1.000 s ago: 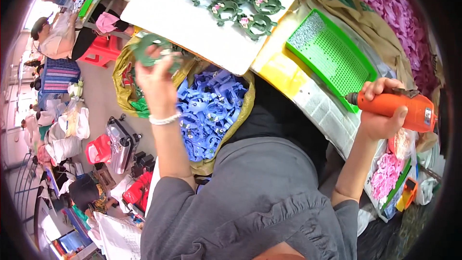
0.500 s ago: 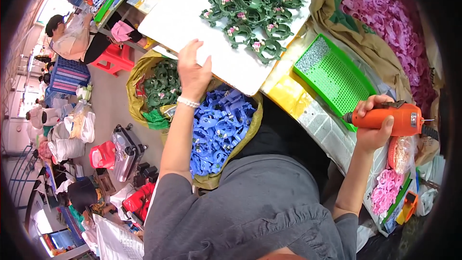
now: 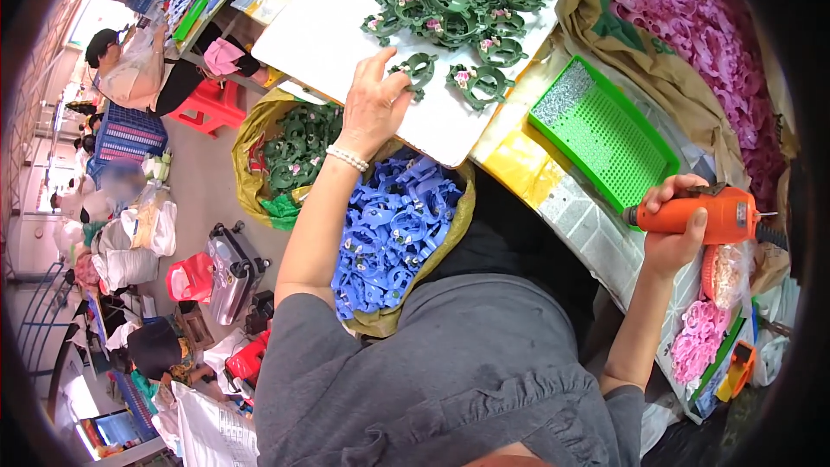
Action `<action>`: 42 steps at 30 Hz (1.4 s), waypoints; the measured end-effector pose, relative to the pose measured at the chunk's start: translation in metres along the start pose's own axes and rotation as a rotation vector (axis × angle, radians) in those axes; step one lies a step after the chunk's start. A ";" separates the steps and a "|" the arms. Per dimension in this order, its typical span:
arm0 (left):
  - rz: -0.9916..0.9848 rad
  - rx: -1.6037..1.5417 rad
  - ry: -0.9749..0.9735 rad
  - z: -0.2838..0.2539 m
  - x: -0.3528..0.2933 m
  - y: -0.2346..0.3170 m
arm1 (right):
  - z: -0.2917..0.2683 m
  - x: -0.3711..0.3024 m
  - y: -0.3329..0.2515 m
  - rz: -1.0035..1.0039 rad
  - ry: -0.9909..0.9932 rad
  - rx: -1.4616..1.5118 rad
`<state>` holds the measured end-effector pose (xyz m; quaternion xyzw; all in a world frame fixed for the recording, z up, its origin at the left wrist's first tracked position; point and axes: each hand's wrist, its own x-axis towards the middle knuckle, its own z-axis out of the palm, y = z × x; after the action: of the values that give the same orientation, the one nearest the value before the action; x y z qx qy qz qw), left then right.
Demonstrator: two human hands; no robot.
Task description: The recorder is using an electric screwdriver to assemble small plastic toy components at a factory workstation.
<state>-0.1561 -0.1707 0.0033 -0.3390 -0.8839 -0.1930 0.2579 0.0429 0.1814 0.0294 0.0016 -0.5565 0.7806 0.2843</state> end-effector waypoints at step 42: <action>-0.811 -1.682 -0.227 -0.025 -0.008 0.045 | 0.008 0.052 0.047 -0.117 0.148 -0.107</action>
<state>-0.1115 -0.1564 0.0265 -0.0972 -0.5247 -0.8091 -0.2462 -0.0243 0.1873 0.0087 -0.0388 -0.5738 0.7300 0.3694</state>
